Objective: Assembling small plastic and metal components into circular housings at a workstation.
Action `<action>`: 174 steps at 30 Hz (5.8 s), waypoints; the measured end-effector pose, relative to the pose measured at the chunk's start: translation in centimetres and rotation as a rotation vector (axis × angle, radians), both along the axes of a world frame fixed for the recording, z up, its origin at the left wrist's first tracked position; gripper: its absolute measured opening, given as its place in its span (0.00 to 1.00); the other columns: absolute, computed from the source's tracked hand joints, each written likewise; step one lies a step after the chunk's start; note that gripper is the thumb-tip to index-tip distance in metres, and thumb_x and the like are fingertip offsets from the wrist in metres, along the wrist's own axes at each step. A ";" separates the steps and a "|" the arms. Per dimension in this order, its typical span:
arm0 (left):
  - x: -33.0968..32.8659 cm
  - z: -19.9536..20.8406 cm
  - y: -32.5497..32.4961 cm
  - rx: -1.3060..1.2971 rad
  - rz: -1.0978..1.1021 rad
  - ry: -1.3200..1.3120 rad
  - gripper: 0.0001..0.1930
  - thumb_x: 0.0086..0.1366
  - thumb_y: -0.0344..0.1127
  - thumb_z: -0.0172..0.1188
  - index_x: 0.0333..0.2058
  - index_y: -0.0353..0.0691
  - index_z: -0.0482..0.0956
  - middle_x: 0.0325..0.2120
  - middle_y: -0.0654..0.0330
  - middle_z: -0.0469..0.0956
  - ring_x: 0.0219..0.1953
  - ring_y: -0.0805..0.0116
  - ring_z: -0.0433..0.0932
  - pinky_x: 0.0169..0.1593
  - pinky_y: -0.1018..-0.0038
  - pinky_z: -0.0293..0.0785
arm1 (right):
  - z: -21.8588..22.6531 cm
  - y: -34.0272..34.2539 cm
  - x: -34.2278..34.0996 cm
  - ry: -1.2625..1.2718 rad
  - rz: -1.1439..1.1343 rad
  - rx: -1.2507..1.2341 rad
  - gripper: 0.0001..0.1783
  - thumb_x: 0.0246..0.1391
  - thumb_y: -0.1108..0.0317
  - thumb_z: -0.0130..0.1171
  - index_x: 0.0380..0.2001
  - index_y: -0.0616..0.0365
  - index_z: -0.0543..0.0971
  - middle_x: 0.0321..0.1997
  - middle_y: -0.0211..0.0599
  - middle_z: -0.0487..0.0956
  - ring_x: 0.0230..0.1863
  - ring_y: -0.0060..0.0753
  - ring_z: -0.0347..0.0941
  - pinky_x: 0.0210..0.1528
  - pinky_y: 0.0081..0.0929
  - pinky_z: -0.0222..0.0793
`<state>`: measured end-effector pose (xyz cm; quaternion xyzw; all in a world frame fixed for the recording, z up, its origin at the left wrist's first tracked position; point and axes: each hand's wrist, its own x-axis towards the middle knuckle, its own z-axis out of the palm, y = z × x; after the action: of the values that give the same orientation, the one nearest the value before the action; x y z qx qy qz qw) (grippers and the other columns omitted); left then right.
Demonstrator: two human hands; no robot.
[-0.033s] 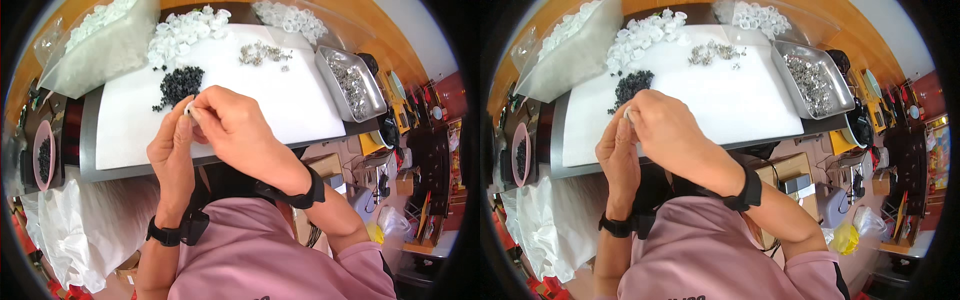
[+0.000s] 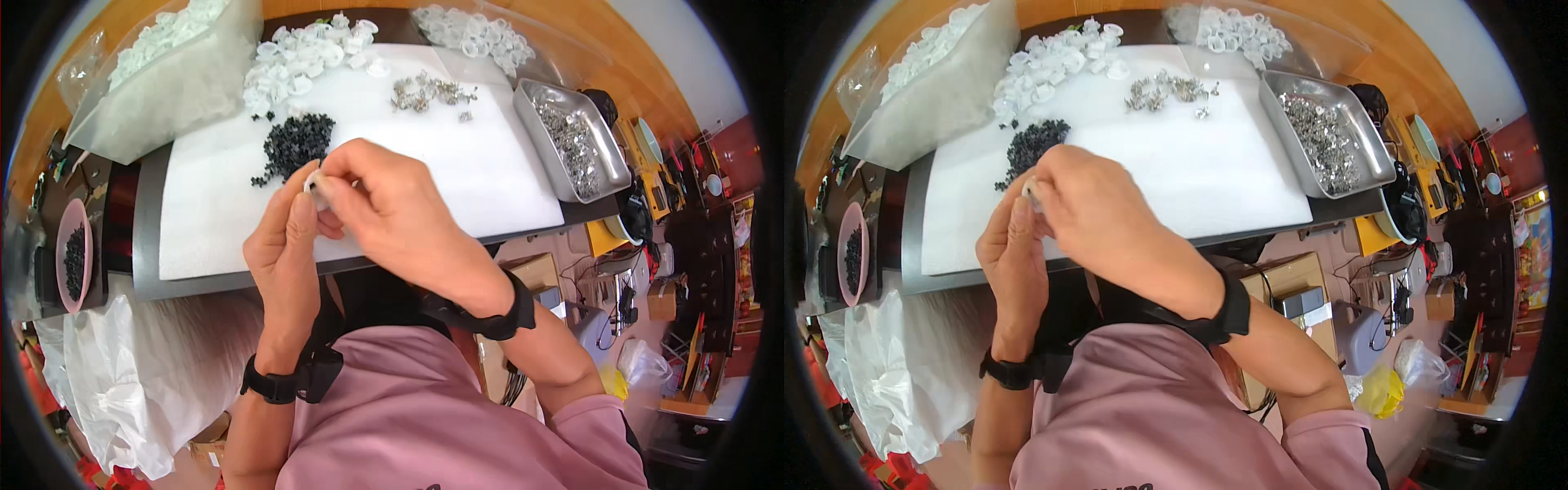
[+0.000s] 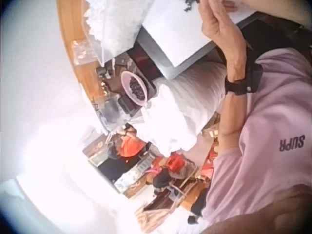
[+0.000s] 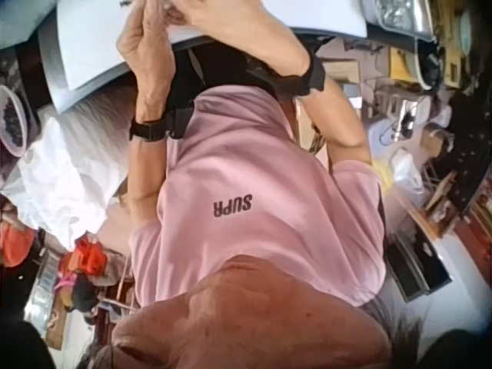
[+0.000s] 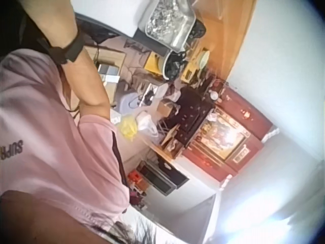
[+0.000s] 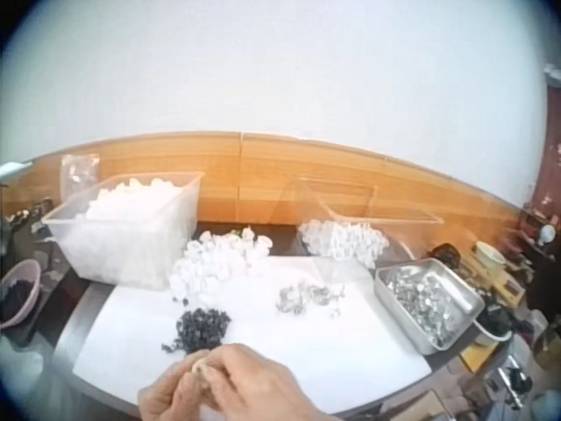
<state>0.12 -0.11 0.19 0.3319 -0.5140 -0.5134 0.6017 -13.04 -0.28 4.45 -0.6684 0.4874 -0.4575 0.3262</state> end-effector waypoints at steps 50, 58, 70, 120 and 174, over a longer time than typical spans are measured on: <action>0.6 0.5 0.2 0.146 -0.165 0.002 0.17 0.71 0.36 0.46 0.52 0.31 0.71 0.27 0.57 0.76 0.20 0.77 0.72 0.22 0.83 0.67 | 7.6 -13.5 -7.4 0.781 -0.172 -0.122 0.13 0.53 0.64 0.55 0.36 0.63 0.79 0.31 0.44 0.79 0.32 0.37 0.77 0.33 0.31 0.72; 0.6 0.4 0.3 0.138 -0.171 0.035 0.16 0.71 0.34 0.46 0.52 0.30 0.71 0.27 0.57 0.76 0.20 0.77 0.72 0.22 0.83 0.67 | 2.9 -15.9 -6.0 1.180 -0.131 0.139 0.13 0.50 0.68 0.53 0.37 0.65 0.76 0.38 0.53 0.79 0.41 0.53 0.77 0.43 0.42 0.72; 1.0 1.3 -0.1 0.258 -0.219 0.027 0.18 0.70 0.32 0.45 0.56 0.31 0.66 0.30 0.57 0.75 0.25 0.75 0.73 0.28 0.80 0.71 | 4.4 -13.6 -4.9 0.886 0.047 0.151 0.11 0.49 0.67 0.57 0.31 0.65 0.77 0.27 0.44 0.79 0.26 0.37 0.75 0.28 0.32 0.70; 0.5 1.4 -0.2 0.228 -0.249 -0.010 0.20 0.71 0.41 0.47 0.54 0.32 0.71 0.25 0.62 0.74 0.21 0.80 0.70 0.22 0.85 0.65 | 0.4 -0.8 -4.1 -0.334 0.244 0.472 0.13 0.61 0.64 0.53 0.24 0.59 0.71 0.19 0.27 0.71 0.17 0.13 0.62 0.17 0.15 0.58; 1.6 0.7 -0.6 0.244 -0.318 0.172 0.15 0.69 0.35 0.46 0.48 0.29 0.71 0.32 0.45 0.79 0.18 0.75 0.72 0.21 0.84 0.68 | 2.8 -12.5 -7.8 0.948 0.077 0.027 0.08 0.47 0.69 0.52 0.24 0.64 0.76 0.20 0.38 0.75 0.21 0.32 0.70 0.26 0.29 0.66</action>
<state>1.71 -0.74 0.88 0.2719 -0.4407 -0.6867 0.5103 -20.88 -12.75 7.25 -0.8168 0.5632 -0.0832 0.0933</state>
